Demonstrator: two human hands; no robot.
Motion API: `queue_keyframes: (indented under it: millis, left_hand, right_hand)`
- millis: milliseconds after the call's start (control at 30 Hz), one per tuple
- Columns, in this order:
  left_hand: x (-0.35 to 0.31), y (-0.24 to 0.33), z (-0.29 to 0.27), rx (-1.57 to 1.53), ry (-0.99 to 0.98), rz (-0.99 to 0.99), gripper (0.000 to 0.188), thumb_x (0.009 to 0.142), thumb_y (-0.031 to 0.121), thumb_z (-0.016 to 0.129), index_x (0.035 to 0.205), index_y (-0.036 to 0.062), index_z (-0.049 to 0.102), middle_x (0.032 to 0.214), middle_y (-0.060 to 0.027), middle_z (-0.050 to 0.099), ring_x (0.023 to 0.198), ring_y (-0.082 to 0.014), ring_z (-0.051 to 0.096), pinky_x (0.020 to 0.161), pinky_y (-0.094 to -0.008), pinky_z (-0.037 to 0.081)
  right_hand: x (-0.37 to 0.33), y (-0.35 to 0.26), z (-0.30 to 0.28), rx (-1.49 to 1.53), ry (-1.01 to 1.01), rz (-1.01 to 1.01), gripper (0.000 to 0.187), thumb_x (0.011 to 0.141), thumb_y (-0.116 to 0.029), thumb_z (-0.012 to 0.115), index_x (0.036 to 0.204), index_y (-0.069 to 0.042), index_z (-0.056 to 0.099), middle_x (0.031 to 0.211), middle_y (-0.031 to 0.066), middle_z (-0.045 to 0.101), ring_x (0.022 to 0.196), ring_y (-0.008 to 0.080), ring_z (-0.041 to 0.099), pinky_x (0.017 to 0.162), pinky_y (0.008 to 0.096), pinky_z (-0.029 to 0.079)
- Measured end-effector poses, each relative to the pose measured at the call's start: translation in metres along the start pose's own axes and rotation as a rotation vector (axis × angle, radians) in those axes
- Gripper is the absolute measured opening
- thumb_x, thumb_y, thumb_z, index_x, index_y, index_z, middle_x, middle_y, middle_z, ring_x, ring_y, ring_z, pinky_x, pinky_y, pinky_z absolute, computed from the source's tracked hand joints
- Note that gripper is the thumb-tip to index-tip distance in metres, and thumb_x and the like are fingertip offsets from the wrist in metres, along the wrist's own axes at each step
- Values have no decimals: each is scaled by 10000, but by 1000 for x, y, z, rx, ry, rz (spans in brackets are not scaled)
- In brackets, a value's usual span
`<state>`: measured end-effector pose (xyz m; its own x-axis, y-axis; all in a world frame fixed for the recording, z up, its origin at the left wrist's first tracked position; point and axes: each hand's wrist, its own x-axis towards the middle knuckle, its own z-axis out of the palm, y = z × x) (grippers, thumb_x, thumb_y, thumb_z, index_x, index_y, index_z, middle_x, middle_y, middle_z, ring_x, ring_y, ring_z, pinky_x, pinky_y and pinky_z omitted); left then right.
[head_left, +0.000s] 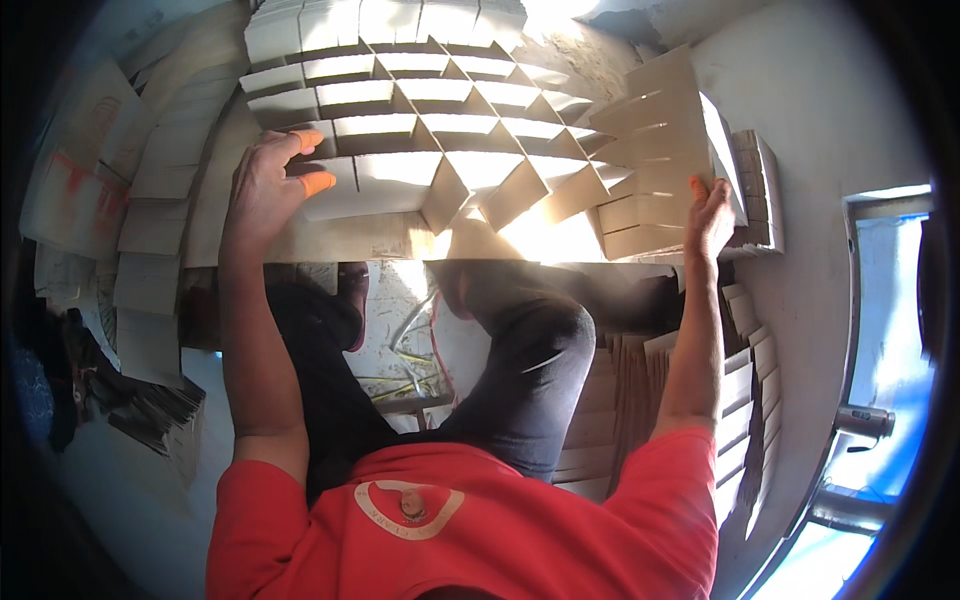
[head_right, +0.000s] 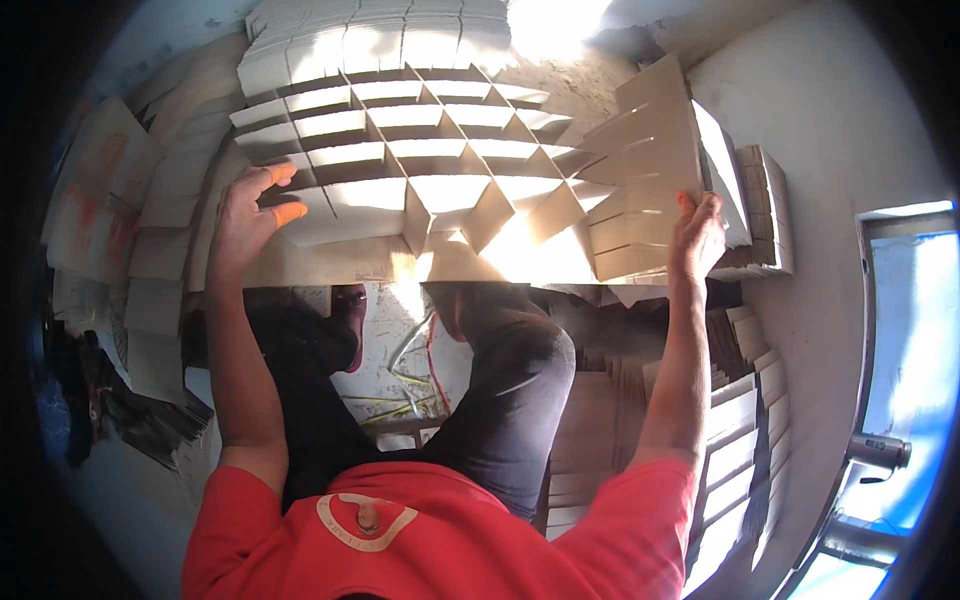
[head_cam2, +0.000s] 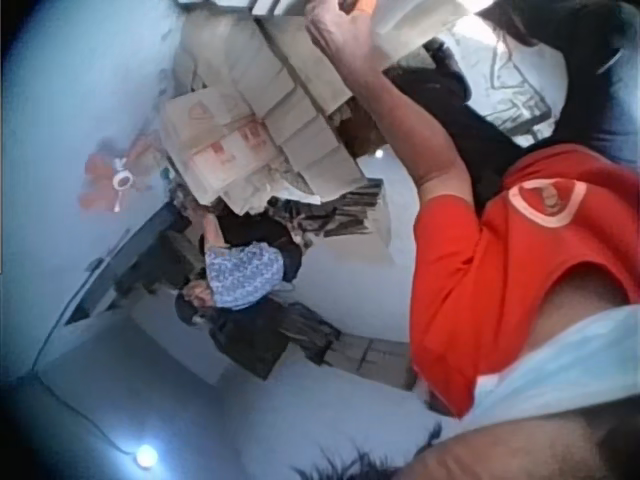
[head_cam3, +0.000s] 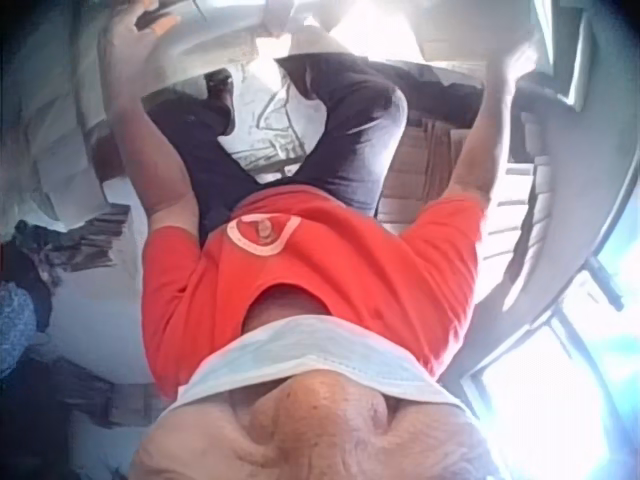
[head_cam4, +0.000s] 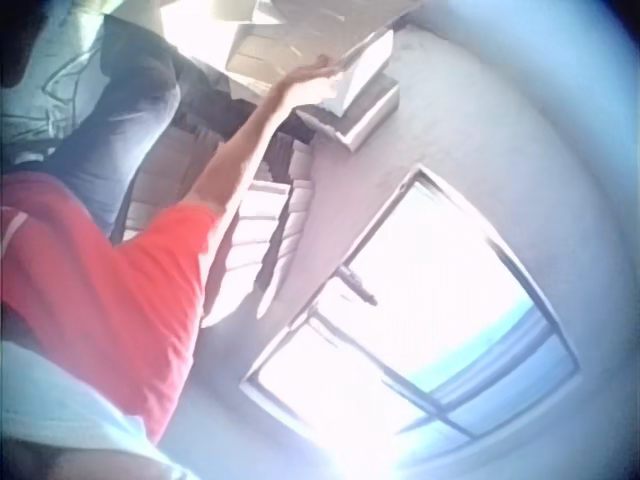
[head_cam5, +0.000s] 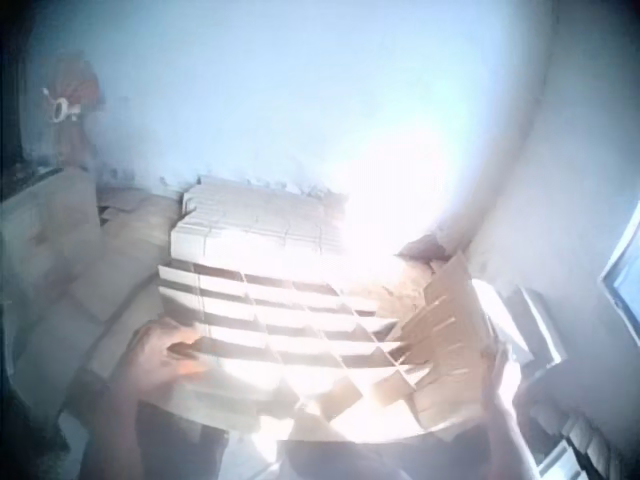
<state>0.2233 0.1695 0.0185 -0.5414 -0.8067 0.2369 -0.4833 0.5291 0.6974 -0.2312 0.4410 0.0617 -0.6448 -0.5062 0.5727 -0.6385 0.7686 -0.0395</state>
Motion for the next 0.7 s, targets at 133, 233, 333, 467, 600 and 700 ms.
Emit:
queue_keyframes:
  millis: [133,233,333,467,600,700]
  left_hand:
    - [-5,3,-7,-34,-22,-63,465,667,88,767,1110,32,637,1012,-134,642,981,-272,605,843,-356,469]
    - [-6,-6,1,-53,4,-8,404,666,82,758,1055,26,661,972,-148,639,951,-301,601,829,-370,473]
    - [-7,-8,3,-47,7,14,313,677,70,744,981,25,683,913,-153,632,885,-317,606,802,-393,476]
    - [-6,-14,7,-131,8,12,232,685,79,726,909,30,687,858,-149,633,845,-316,613,772,-398,477]
    - [-5,-18,8,-131,7,53,184,695,93,711,867,33,682,808,-152,632,816,-319,612,740,-398,478]
    - [-4,-19,10,-134,17,82,163,693,83,702,846,32,679,787,-158,628,787,-324,611,730,-404,476]
  right_hand:
    - [8,-88,-63,554,244,-214,169,922,-95,590,1063,-33,521,889,136,672,766,186,646,720,298,509]
    - [7,-163,-97,1079,-95,-231,350,913,-31,575,1254,-23,494,935,109,671,825,125,617,778,269,492]
    - [-1,-214,-110,1039,-381,-370,417,891,-76,611,1294,-48,510,901,95,687,807,113,621,773,268,497]
    - [-9,-255,-106,948,-400,-451,488,845,-35,646,1316,-52,520,914,97,698,832,88,610,770,240,498]
    - [-17,-285,-102,959,-342,-587,479,842,-42,649,1301,-6,519,933,113,681,818,89,605,745,229,491]
    - [-18,-294,-91,980,-319,-630,488,837,-42,653,1302,2,514,938,116,677,813,89,602,741,239,493]
